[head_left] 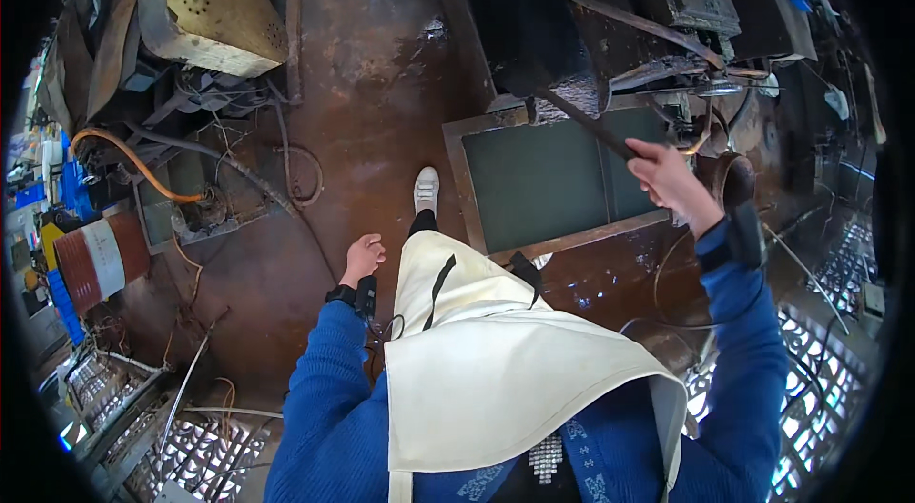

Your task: Operates industrial metal-processing machinery using a poker and tongs to position components.

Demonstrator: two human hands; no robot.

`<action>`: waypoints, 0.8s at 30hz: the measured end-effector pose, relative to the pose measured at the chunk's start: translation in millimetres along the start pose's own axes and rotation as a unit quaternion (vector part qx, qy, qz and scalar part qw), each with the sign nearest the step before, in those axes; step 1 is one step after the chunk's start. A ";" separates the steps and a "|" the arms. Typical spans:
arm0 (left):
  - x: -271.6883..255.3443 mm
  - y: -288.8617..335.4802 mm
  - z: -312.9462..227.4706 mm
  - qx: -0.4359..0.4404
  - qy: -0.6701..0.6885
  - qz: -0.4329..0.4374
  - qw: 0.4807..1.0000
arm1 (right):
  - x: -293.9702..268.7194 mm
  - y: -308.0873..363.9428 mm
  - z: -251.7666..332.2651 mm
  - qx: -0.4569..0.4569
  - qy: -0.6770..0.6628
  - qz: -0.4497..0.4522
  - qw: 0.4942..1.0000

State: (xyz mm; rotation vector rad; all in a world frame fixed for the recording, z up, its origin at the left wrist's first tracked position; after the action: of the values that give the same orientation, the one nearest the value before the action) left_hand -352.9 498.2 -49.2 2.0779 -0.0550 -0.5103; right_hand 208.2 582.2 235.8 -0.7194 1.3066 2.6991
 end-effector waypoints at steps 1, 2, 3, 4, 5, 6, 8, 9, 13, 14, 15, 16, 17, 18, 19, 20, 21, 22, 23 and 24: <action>-1.1 -0.1 -2.4 0.000 -0.003 -0.002 1.000 | 3.3 -3.0 -9.1 -0.011 -0.010 -0.016 1.000; -1.0 -0.3 -4.9 0.001 -0.012 -0.008 1.000 | 7.1 -6.2 -12.9 -0.010 -0.014 -0.015 1.000; 1.7 2.4 -6.1 0.000 -0.020 -0.014 1.000 | 8.7 -7.8 -15.8 -0.014 -0.020 -0.021 0.999; 3.0 4.2 -7.6 -0.001 -0.030 -0.019 0.999 | 9.9 -9.1 -19.1 -0.017 -0.026 -0.027 0.999; 3.8 2.2 -8.4 -0.002 -0.034 -0.019 0.999 | 10.4 -10.4 -23.8 -0.019 -0.033 -0.034 0.999; 5.8 -3.4 -10.4 0.009 -0.027 -0.014 1.000 | 10.8 -11.8 -30.4 -0.016 -0.036 -0.033 0.999; 7.1 -10.1 -18.9 0.031 -0.013 -0.002 0.999 | 13.2 -14.2 -44.2 -0.001 -0.078 -0.036 0.996; 5.7 -10.4 -20.8 0.029 -0.018 -0.002 0.999 | 16.7 -15.3 -51.2 0.007 -0.099 -0.037 0.994; 14.4 -3.5 -41.8 0.026 -0.057 0.004 0.998 | 45.1 -21.6 -73.5 -0.015 -0.124 -0.059 0.990; 12.7 -3.4 -39.8 0.025 -0.049 0.002 0.998 | 54.4 -22.9 -80.5 -0.016 -0.126 -0.057 0.990; 12.1 -4.1 -38.6 0.027 -0.039 -0.001 0.999 | 61.7 -24.6 -86.8 -0.027 -0.128 -0.071 0.989; 12.8 -4.2 -39.9 0.028 -0.030 -0.003 0.999 | 68.2 -27.8 -93.7 -0.037 -0.129 -0.085 0.987; 12.5 -3.9 -41.1 0.031 -0.029 -0.005 0.999 | 74.3 -34.9 -97.9 -0.048 -0.131 -0.099 0.985; 14.1 -0.2 -44.2 0.025 -0.037 -0.007 0.999 | 82.0 -43.8 -102.8 -0.049 -0.132 -0.100 0.985; 15.2 3.9 -47.1 0.019 -0.044 -0.011 0.999 | 89.7 -54.0 -105.5 -0.061 -0.132 -0.114 0.983; 12.9 6.6 -48.8 0.013 -0.050 -0.018 0.998 | 98.6 -66.7 -105.3 -0.076 -0.132 -0.125 0.980; 10.0 7.1 -49.5 0.016 -0.051 -0.020 0.998 | 106.1 -78.3 -104.1 -0.088 -0.132 -0.138 0.978; 7.0 8.2 -49.7 0.016 -0.043 -0.016 0.999 | 113.2 -92.4 -101.7 -0.092 -0.135 -0.137 0.977; 5.9 8.7 -49.2 0.016 -0.035 -0.010 0.999 | 115.4 -108.9 -96.7 -0.103 -0.115 -0.155 0.976; 4.6 9.4 -48.7 0.016 -0.026 -0.005 1.000 | 116.2 -126.2 -90.7 -0.115 -0.094 -0.173 0.974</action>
State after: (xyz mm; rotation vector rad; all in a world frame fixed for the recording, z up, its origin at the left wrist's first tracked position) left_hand -328.8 531.5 -20.9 2.0960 -0.0837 -0.5729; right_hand 170.9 577.4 45.4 -0.6208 0.7545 2.5753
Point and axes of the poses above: each hand's wrist, its own y-axis away from the middle knuckle, its own x-axis out of the palm, z = x × y, the point moved 5 cm from there along -y, towards the middle knuckle, and after that the axes turned 5 degrees about -z, right-handed, at the moved point
